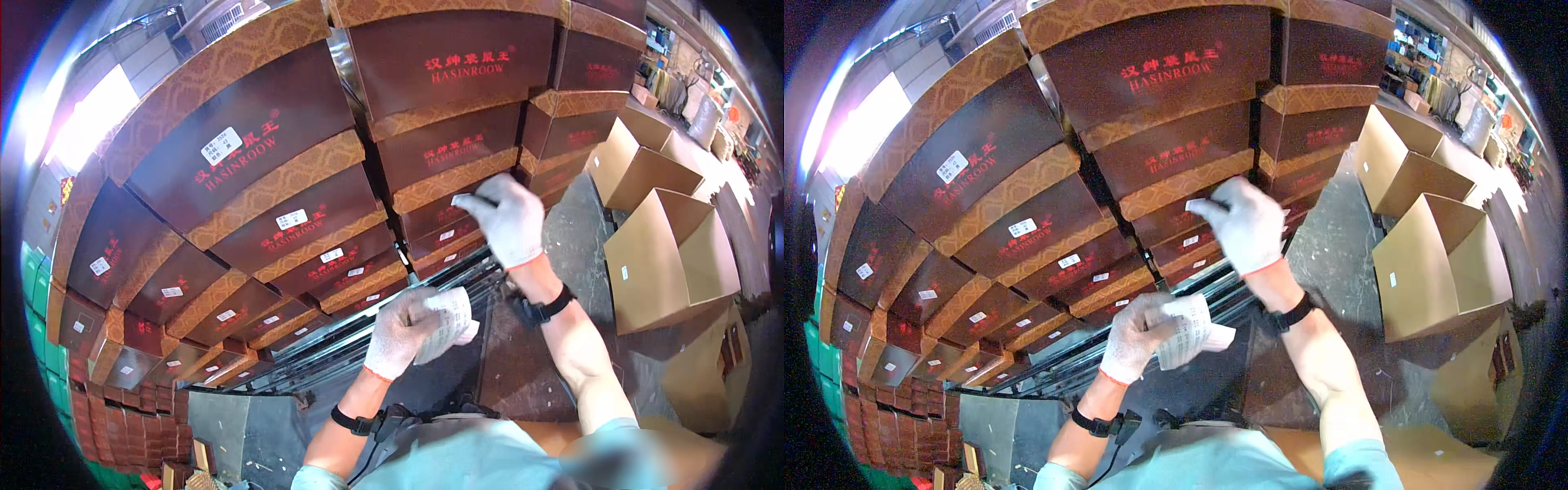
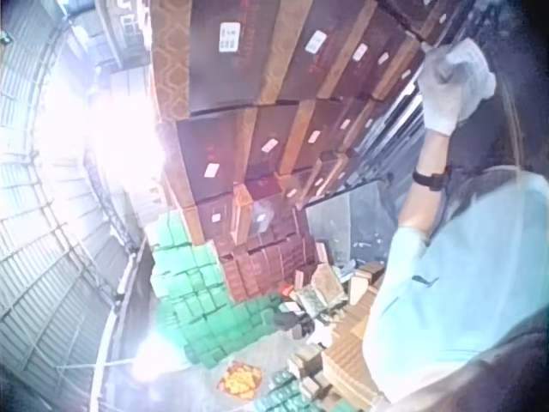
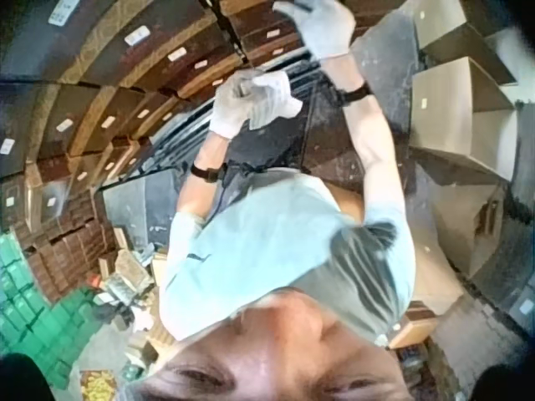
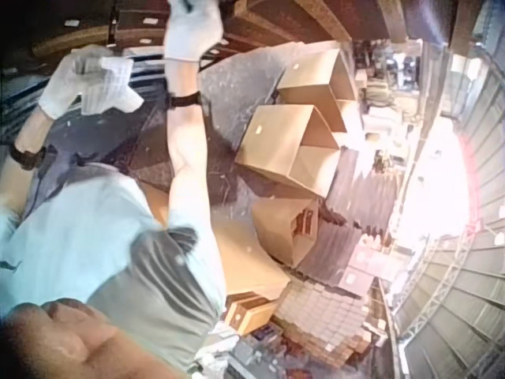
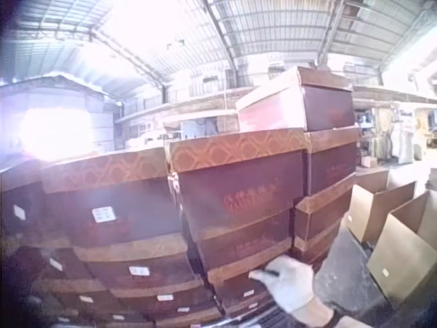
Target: The recorder takes shoes from a rack, wraps them in paper, puts them into boxes, and applies labels to the boxes.
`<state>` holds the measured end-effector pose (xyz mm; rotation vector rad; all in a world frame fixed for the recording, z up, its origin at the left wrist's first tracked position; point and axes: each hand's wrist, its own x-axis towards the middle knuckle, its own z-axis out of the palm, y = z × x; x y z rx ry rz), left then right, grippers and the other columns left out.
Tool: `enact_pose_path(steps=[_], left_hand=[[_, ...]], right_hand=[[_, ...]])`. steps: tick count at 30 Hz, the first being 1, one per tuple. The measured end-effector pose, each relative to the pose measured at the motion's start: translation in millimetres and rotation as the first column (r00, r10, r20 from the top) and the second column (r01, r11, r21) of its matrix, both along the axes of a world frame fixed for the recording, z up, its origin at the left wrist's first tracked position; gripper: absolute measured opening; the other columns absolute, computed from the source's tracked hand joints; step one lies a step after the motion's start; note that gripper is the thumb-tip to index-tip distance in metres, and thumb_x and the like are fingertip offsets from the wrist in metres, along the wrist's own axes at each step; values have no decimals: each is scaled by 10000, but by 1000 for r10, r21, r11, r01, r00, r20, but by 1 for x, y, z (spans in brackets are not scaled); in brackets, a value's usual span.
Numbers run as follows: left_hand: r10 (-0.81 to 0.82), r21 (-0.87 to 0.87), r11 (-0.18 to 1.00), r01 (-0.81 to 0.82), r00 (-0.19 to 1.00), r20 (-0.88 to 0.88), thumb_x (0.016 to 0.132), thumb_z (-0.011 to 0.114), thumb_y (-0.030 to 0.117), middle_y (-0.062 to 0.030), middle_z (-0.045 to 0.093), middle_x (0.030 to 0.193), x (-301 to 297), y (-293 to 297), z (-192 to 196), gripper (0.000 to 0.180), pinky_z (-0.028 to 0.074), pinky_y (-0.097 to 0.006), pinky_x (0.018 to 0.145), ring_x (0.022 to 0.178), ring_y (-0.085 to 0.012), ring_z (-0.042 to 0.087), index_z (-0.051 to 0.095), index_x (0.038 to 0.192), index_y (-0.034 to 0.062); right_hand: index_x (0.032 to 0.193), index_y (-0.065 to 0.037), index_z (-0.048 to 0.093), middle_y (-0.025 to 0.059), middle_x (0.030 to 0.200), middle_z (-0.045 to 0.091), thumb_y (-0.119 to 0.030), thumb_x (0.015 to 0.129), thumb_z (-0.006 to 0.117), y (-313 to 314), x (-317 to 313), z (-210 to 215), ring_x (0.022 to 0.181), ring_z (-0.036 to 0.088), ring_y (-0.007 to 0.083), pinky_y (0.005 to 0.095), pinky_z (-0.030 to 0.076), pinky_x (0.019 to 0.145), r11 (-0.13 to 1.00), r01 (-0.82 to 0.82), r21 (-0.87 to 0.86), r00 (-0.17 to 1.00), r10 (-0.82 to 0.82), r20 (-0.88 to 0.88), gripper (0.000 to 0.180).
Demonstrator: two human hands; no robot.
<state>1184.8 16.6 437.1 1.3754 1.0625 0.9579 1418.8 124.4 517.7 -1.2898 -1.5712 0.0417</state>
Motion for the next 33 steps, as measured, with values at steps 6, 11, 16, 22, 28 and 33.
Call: enact_pose_path(steps=[6,11,16,22,28,33], left_hand=[[65,118,991,-56,995,-71,903,826,-35,-68,763,1209,-8,-3,9,440,571,-320,986,1093,-134,708,673,1313,7],[147,252,964,-87,962,-230,900,809,-27,-74,785,1115,-1,-3,30,302,571,-309,926,1022,-125,716,734,1191,10],[210,278,947,-163,966,-148,901,834,22,-120,805,1054,-3,-6,20,282,592,-321,896,964,-164,756,748,1168,-15],[310,239,934,-267,936,-164,923,852,61,-162,821,1060,-14,-10,38,341,611,-327,876,960,-189,790,738,1226,-48],[290,338,919,-201,928,-235,911,864,73,-118,812,1084,-29,-20,31,365,601,-314,898,985,-142,752,745,1238,-38],[184,229,964,-135,961,-206,912,881,48,-98,808,1081,-31,-22,17,364,599,-299,884,962,-125,737,739,1235,-40]], right_hand=[[1087,-78,800,93,1111,776,-200,877,885,-71,2,-29,1062,737,314,446,607,938,815,-544,-199,803,575,156,258],[1051,-141,804,47,1006,709,-240,886,823,-76,-3,-30,970,704,301,442,604,874,851,-491,-189,738,521,429,194],[992,-193,797,-11,941,656,-264,869,769,-81,-10,-24,917,666,218,369,563,777,873,-488,-4,649,365,668,144],[916,-123,788,49,888,684,-259,857,851,-57,-15,44,842,693,296,419,567,720,828,-543,137,780,438,448,162],[940,-61,708,140,895,741,-205,913,880,-5,-10,117,837,740,368,448,598,761,947,69,314,974,-132,184,226],[999,0,699,170,969,727,22,870,829,-20,-7,199,888,734,368,397,591,802,827,-196,527,970,83,230,184]])
